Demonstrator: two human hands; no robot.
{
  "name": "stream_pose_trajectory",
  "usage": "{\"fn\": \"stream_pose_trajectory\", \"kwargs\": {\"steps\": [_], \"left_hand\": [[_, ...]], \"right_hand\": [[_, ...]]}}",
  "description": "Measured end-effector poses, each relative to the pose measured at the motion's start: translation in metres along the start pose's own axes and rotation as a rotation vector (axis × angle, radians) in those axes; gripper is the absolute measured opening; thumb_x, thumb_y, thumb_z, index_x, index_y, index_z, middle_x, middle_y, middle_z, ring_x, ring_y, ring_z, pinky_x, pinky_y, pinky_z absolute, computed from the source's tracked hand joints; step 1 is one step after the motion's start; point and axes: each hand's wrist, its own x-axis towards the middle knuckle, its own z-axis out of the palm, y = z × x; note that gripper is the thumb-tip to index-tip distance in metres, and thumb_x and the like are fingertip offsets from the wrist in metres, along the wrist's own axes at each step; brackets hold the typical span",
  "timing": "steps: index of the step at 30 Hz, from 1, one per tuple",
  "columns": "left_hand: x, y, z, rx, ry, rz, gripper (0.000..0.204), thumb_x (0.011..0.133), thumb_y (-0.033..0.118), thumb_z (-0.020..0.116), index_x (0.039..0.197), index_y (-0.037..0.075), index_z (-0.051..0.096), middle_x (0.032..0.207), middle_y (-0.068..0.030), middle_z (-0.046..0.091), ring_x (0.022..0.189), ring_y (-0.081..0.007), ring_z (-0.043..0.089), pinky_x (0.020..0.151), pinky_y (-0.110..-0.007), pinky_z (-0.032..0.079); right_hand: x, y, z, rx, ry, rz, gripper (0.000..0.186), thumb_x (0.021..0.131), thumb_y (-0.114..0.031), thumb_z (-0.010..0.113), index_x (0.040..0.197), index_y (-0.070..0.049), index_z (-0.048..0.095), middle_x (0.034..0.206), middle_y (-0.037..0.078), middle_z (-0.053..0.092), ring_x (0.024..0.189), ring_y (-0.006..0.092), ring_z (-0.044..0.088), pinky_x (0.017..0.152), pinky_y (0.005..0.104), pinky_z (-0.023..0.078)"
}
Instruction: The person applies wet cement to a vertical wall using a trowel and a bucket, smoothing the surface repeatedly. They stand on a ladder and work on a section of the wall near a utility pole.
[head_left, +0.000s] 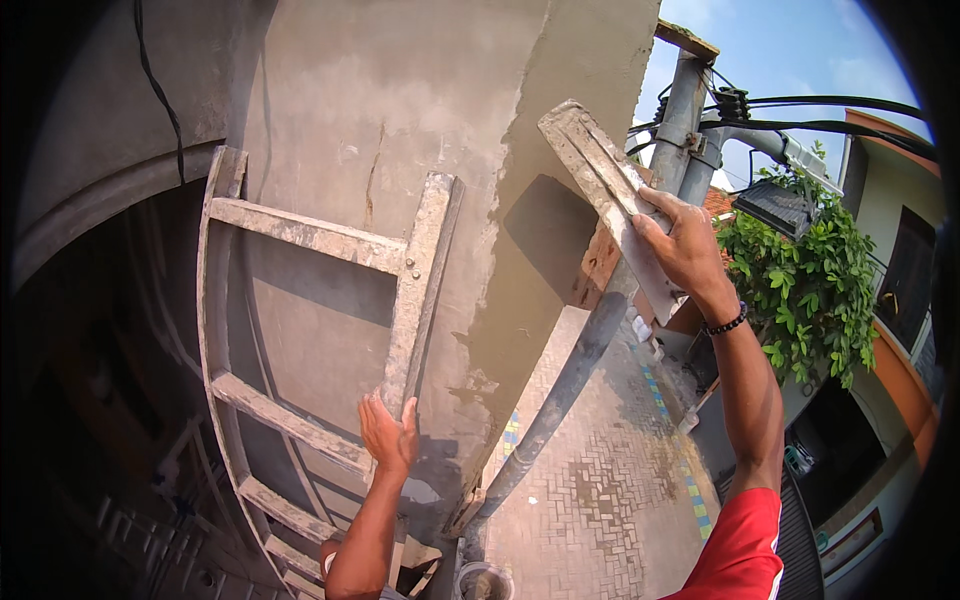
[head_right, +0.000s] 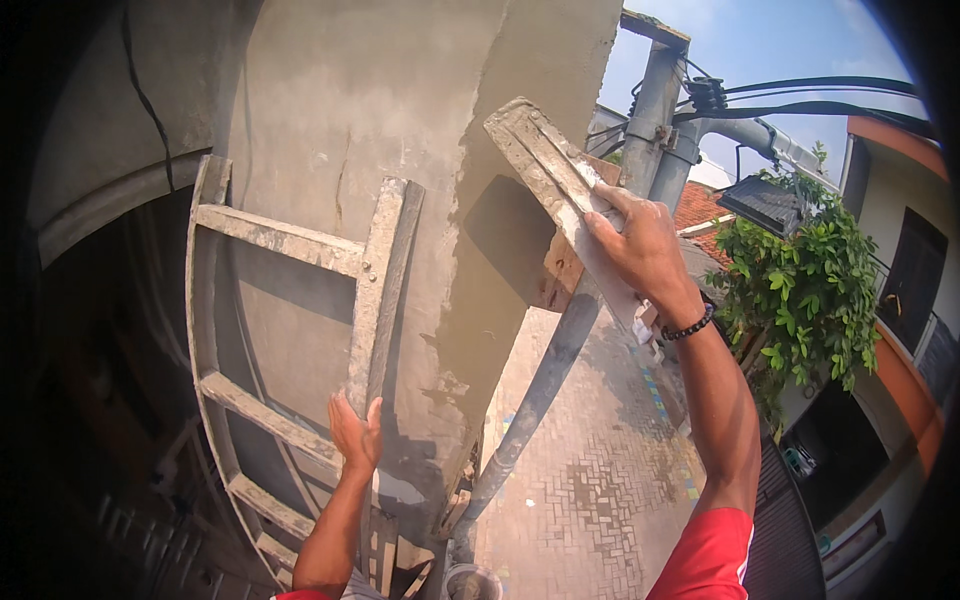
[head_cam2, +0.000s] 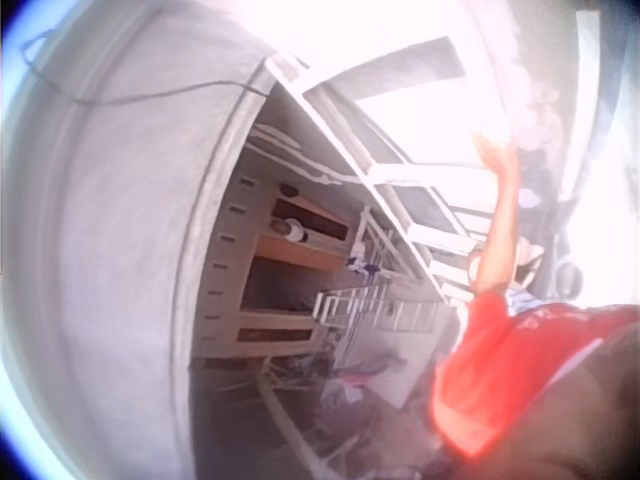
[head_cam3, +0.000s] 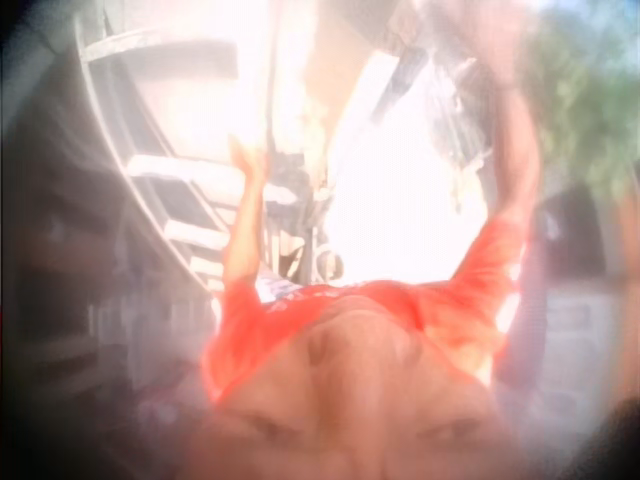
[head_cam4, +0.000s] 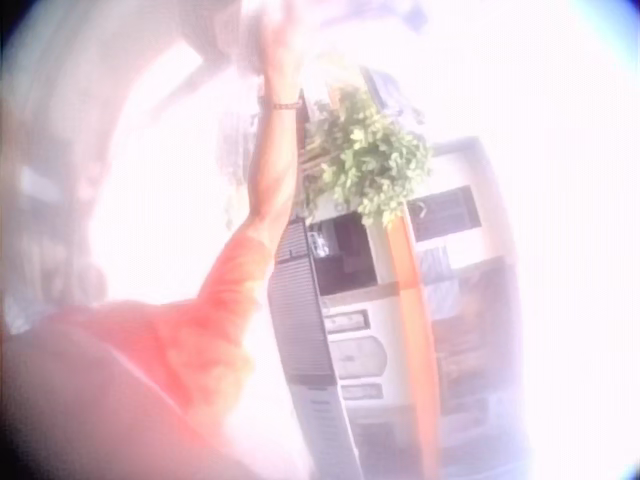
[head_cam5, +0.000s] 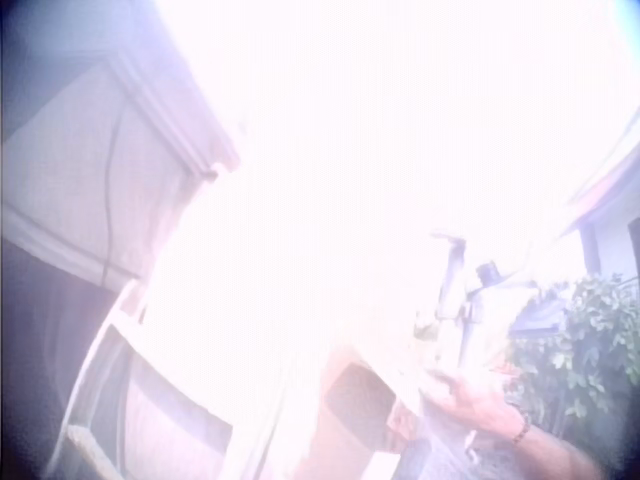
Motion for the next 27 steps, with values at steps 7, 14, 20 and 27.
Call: {"fn": "stream_pose_trajectory", "kwargs": {"steps": [7, 14, 20, 27], "left_hand": [[-0.002, 0.007, 0.003, 0.003, -0.046, -0.027, 0.058, 0.084, 0.038, 0.071, 0.117, -0.006, 0.053, 0.107, -0.0241, 0.055, 0.103, -0.0423, 0.052, 0.089, -0.047, 0.042], [-0.005, 0.003, 0.003, 0.025, 0.03, 0.017, 0.058, 0.083, 0.037, 0.072, 0.118, -0.006, 0.053, 0.105, -0.0253, 0.055, 0.102, -0.0432, 0.052, 0.088, -0.048, 0.042], [-0.004, -0.002, -0.001, 0.004, 0.008, -0.009, 0.058, 0.084, 0.036, 0.072, 0.118, -0.006, 0.053, 0.108, -0.026, 0.055, 0.103, -0.0443, 0.052, 0.089, -0.049, 0.042], [-0.003, 0.006, 0.0, -0.104, -0.027, 0.007, 0.056, 0.085, 0.032, 0.07, 0.12, -0.007, 0.05, 0.109, -0.0275, 0.054, 0.104, -0.046, 0.051, 0.09, -0.05, 0.041]], "right_hand": [[0.149, 0.022, -0.062, -0.261, 0.282, 0.024, 0.039, 0.087, -0.029, 0.06, 0.113, -0.001, 0.07, 0.097, 0.025, 0.071, 0.089, 0.0356, 0.071, 0.084, 0.04, 0.055], [0.185, 0.037, -0.055, -0.251, 0.119, -0.004, 0.034, 0.085, -0.026, 0.062, 0.105, 0.0, 0.072, 0.089, 0.024, 0.071, 0.085, 0.0352, 0.071, 0.08, 0.0402, 0.055], [0.091, -0.009, 0.019, -0.381, -0.111, -0.101, 0.028, 0.085, -0.023, 0.056, 0.094, -0.003, 0.073, 0.084, 0.027, 0.068, 0.081, 0.0428, 0.067, 0.078, 0.0488, 0.055], [-0.049, -0.017, 0.083, -0.373, -0.616, -0.263, 0.021, 0.08, -0.017, 0.059, 0.089, 0.0, 0.067, 0.072, 0.023, 0.067, 0.069, 0.0366, 0.07, 0.063, 0.046, 0.056]]}}
